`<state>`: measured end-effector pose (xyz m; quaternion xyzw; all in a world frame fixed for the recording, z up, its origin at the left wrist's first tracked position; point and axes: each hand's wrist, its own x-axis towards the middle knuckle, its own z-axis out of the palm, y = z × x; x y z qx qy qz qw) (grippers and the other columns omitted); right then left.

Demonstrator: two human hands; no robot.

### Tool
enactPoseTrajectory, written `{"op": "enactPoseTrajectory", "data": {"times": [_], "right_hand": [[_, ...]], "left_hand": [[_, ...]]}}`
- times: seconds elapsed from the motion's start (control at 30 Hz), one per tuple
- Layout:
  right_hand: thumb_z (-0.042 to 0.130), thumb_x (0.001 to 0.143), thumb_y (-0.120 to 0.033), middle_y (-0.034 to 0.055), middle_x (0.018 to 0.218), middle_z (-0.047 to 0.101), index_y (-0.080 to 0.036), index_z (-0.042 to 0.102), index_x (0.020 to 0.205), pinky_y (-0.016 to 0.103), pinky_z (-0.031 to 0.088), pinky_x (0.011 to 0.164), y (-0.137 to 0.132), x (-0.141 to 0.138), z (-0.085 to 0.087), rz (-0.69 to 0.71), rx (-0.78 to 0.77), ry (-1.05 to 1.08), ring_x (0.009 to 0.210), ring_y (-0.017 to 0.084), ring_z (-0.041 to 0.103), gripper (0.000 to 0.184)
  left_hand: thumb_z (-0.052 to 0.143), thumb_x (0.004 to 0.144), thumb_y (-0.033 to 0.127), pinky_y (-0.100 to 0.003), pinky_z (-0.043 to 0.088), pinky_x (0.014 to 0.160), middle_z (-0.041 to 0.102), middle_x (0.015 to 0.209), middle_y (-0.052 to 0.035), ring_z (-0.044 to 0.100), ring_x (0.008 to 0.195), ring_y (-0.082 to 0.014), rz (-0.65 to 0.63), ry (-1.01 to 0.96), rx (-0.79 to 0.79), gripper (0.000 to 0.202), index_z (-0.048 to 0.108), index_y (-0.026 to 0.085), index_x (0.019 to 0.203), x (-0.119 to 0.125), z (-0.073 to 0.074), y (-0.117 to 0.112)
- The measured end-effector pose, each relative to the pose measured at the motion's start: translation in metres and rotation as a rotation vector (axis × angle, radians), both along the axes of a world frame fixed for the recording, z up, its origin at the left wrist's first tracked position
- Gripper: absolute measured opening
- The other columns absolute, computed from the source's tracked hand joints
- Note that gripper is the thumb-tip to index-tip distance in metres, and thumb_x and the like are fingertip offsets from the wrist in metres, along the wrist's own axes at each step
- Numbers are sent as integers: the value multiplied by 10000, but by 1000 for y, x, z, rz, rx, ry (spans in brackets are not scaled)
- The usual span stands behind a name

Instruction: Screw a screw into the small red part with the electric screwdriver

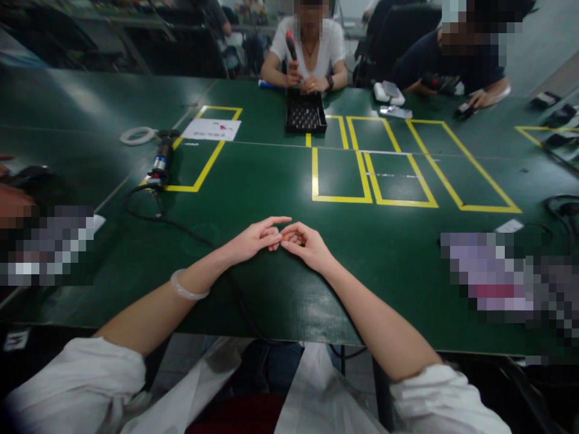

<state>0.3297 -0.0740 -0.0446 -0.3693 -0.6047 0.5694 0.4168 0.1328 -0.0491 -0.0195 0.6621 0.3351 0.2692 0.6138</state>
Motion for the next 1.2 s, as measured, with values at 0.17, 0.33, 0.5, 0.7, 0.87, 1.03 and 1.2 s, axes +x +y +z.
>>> {"op": "enactPoseTrajectory", "data": {"times": [0.17, 0.33, 0.5, 0.7, 0.87, 1.03, 1.2], "right_hand": [[695, 831, -467, 38, 856, 662, -209, 596, 984, 301, 502, 680, -1, 2, 2, -38, 104, -108, 741, 155, 609, 315], [669, 856, -384, 29, 843, 654, -209, 597, 990, 287, 458, 624, -2, 4, 4, -86, 231, -189, 677, 137, 555, 232], [654, 858, -329, 19, 823, 647, -205, 594, 989, 283, 443, 613, -1, 4, 4, -96, 307, -212, 664, 133, 544, 191], [647, 860, -350, 19, 828, 644, -211, 596, 999, 290, 452, 628, 0, 6, 3, -100, 305, -252, 678, 140, 550, 203], [638, 866, -326, 10, 826, 621, -217, 597, 1009, 288, 442, 634, 1, 7, 1, -86, 334, -253, 673, 135, 537, 185], [655, 856, -411, 22, 896, 632, -218, 567, 1046, 276, 450, 642, 4, 7, -4, -100, 239, -227, 707, 135, 559, 284], [656, 854, -447, 0, 771, 595, -205, 596, 920, 274, 429, 614, 6, 9, -5, -119, 197, -223, 651, 130, 529, 258]], "left_hand": [[521, 943, 503, -275, 471, 679, 623, 763, -42, 594, 674, -138, 72, -133, -70, 485, 568, 121, 1238, 2, -9, 1], [541, 918, 561, -286, 498, 708, 657, 776, -71, 622, 692, -145, 84, -177, -121, 462, 583, 111, 1013, 2, -16, 4], [614, 883, 521, -286, 498, 720, 649, 800, -63, 624, 720, -141, 89, -151, -108, 421, 572, 110, 969, 4, -17, 3], [608, 892, 499, -293, 500, 730, 652, 821, -68, 624, 736, -142, 93, -130, -86, 393, 581, 113, 957, 5, -18, 2], [657, 857, 447, -289, 491, 732, 657, 815, -66, 617, 729, -136, 89, -100, -59, 371, 576, 107, 980, 4, -21, 3], [690, 821, 370, -270, 473, 760, 638, 878, -44, 604, 773, -122, 119, -74, 36, 307, 589, 132, 988, 5, -18, -1], [707, 795, 302, -254, 453, 747, 625, 913, -41, 582, 784, -116, 141, -43, 120, 270, 594, 137, 975, 6, -15, -4]]}}
